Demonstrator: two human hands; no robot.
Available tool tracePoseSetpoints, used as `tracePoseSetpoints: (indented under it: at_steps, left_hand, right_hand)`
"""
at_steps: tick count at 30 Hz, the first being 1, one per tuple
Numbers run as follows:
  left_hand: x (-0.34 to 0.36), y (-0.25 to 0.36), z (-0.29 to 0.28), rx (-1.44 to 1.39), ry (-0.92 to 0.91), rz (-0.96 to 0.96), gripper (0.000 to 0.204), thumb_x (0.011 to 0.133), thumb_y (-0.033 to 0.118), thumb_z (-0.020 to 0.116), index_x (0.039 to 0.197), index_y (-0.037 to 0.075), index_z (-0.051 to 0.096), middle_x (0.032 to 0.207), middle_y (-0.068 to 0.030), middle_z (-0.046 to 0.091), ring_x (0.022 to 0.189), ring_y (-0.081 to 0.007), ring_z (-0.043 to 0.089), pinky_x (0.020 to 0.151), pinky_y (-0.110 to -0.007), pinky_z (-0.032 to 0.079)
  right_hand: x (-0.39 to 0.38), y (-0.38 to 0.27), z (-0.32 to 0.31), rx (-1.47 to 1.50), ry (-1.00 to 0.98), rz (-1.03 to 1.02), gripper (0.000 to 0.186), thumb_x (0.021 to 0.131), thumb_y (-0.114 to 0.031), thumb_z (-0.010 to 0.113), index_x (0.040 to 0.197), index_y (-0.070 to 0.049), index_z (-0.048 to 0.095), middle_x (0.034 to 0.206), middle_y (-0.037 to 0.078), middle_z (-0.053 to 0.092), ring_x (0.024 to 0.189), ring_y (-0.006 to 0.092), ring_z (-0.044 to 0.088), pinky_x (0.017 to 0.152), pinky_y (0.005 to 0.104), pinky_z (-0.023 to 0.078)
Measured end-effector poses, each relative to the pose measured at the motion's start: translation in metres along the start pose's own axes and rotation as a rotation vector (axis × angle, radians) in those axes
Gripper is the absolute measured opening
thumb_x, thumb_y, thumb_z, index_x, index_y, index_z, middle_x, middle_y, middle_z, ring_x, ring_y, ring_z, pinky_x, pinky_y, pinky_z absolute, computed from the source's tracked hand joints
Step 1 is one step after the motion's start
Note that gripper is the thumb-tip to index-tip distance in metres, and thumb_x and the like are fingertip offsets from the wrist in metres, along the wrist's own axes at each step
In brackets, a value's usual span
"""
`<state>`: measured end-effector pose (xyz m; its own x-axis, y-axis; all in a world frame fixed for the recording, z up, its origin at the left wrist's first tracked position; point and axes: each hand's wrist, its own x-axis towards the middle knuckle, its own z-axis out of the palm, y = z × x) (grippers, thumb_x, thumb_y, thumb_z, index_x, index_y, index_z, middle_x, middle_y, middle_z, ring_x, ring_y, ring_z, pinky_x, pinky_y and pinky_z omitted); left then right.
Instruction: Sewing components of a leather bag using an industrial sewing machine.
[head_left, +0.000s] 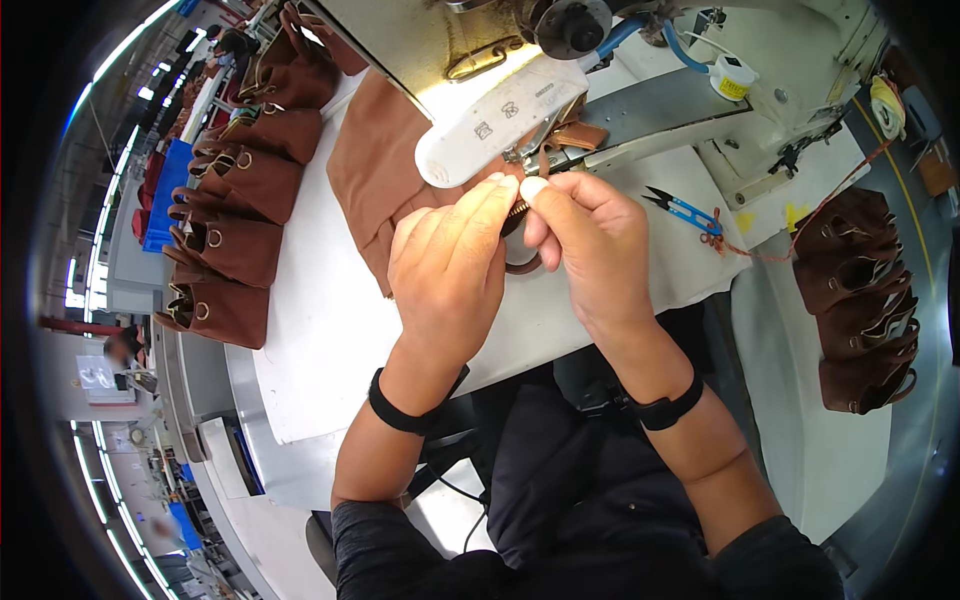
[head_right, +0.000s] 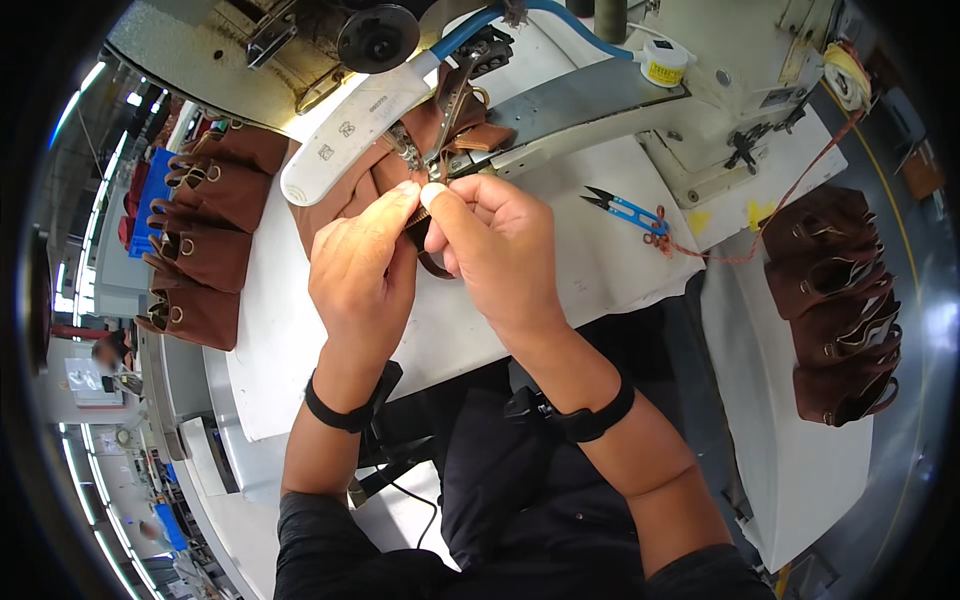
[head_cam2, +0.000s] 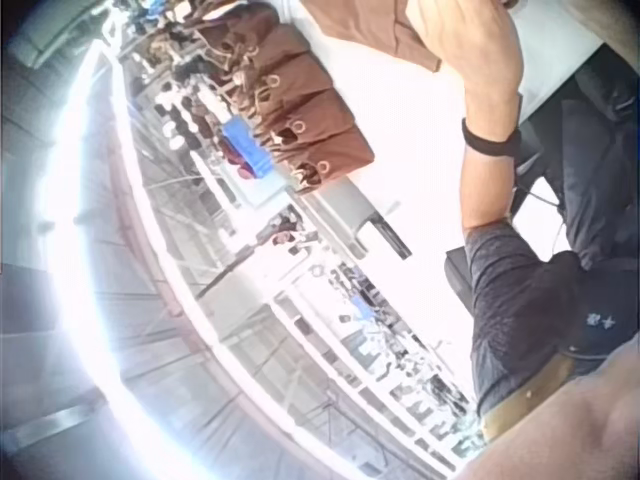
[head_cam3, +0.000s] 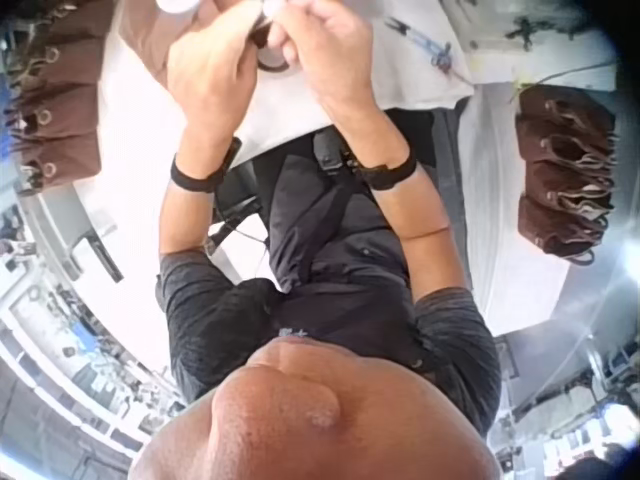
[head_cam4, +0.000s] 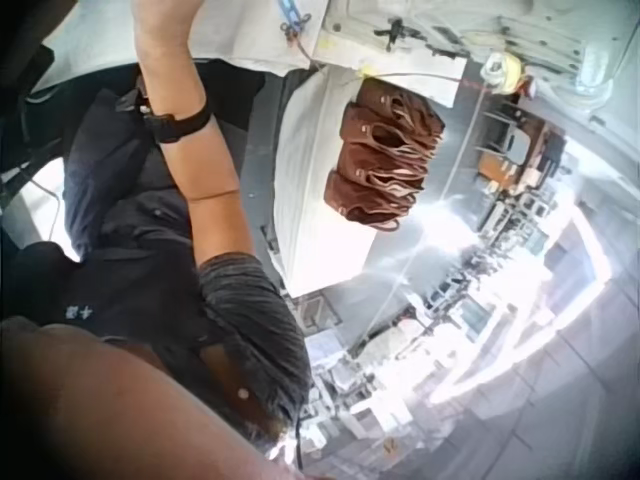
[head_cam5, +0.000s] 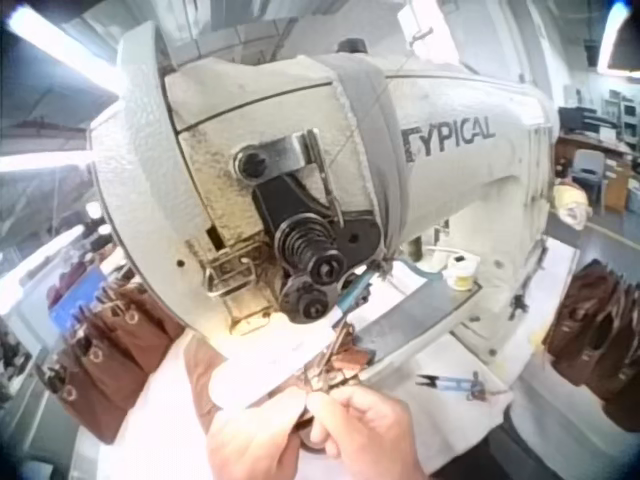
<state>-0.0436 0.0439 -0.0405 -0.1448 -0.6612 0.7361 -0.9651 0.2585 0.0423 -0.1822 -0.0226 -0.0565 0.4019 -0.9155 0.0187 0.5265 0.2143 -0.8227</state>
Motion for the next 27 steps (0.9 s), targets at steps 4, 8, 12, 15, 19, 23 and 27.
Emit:
tracePoseSetpoints:
  at_steps: [4,8,12,15,19,23,27]
  left_hand:
    - [-0.002,0.004,0.006,0.026,0.019,-0.012,0.044,0.078,-0.011,0.07,0.12,0.005,0.07,0.118,-0.0089,0.075,0.096,-0.0219,0.073,0.078,-0.032,0.051]
    - [-0.004,0.01,0.017,-0.011,0.106,-0.077,0.041,0.08,-0.006,0.071,0.12,0.006,0.072,0.119,-0.0061,0.074,0.091,-0.0172,0.07,0.075,-0.032,0.049]
    - [-0.006,0.011,0.02,-0.018,0.138,-0.078,0.037,0.083,-0.004,0.071,0.119,0.006,0.073,0.119,-0.0057,0.075,0.088,-0.0167,0.07,0.073,-0.031,0.048]
    - [-0.006,0.011,0.017,0.003,0.118,-0.088,0.036,0.082,-0.003,0.072,0.117,0.006,0.074,0.118,-0.0054,0.075,0.087,-0.0173,0.07,0.073,-0.031,0.048]
    - [-0.005,0.012,0.017,0.003,0.117,-0.102,0.034,0.081,-0.002,0.073,0.114,0.006,0.074,0.117,-0.0051,0.076,0.087,-0.0181,0.069,0.076,-0.031,0.048]
    - [-0.003,0.007,0.02,0.02,0.141,-0.092,0.033,0.082,0.0,0.072,0.114,0.007,0.074,0.116,-0.0046,0.076,0.091,-0.0194,0.069,0.082,-0.032,0.048]
    - [-0.002,0.005,0.022,0.006,0.163,-0.09,0.031,0.083,0.0,0.072,0.113,0.007,0.074,0.115,-0.0047,0.076,0.094,-0.02,0.07,0.084,-0.033,0.048]
  right_hand:
    - [0.001,-0.003,-0.005,-0.05,-0.047,0.008,0.017,0.098,-0.016,0.068,0.091,-0.001,0.069,0.07,0.0,0.067,0.054,0.0018,0.051,0.05,0.0192,0.039]
    - [0.001,-0.01,-0.008,-0.137,-0.092,-0.015,0.016,0.099,-0.014,0.067,0.095,0.001,0.07,0.072,0.001,0.068,0.055,0.0023,0.052,0.051,0.0192,0.04]
    - [0.004,-0.012,-0.011,-0.178,-0.137,-0.017,0.016,0.099,-0.013,0.066,0.099,0.002,0.071,0.073,0.002,0.069,0.056,0.0024,0.053,0.051,0.019,0.041]
    - [0.007,-0.008,-0.013,-0.138,-0.134,-0.02,0.015,0.099,-0.012,0.067,0.098,0.001,0.071,0.073,0.002,0.069,0.055,0.0023,0.053,0.051,0.0188,0.041]
    - [0.007,-0.003,-0.011,-0.064,-0.11,-0.034,0.013,0.098,-0.012,0.068,0.097,0.001,0.071,0.072,0.002,0.068,0.054,0.0024,0.052,0.05,0.019,0.04]
    - [0.008,-0.004,-0.007,-0.061,-0.072,-0.012,0.014,0.097,-0.013,0.069,0.096,0.001,0.071,0.071,0.003,0.068,0.054,0.0026,0.052,0.05,0.0191,0.04]
    - [0.008,-0.007,-0.001,-0.038,-0.02,0.019,0.015,0.097,-0.011,0.066,0.086,-0.001,0.069,0.07,0.002,0.065,0.053,0.0054,0.051,0.052,0.0203,0.04]
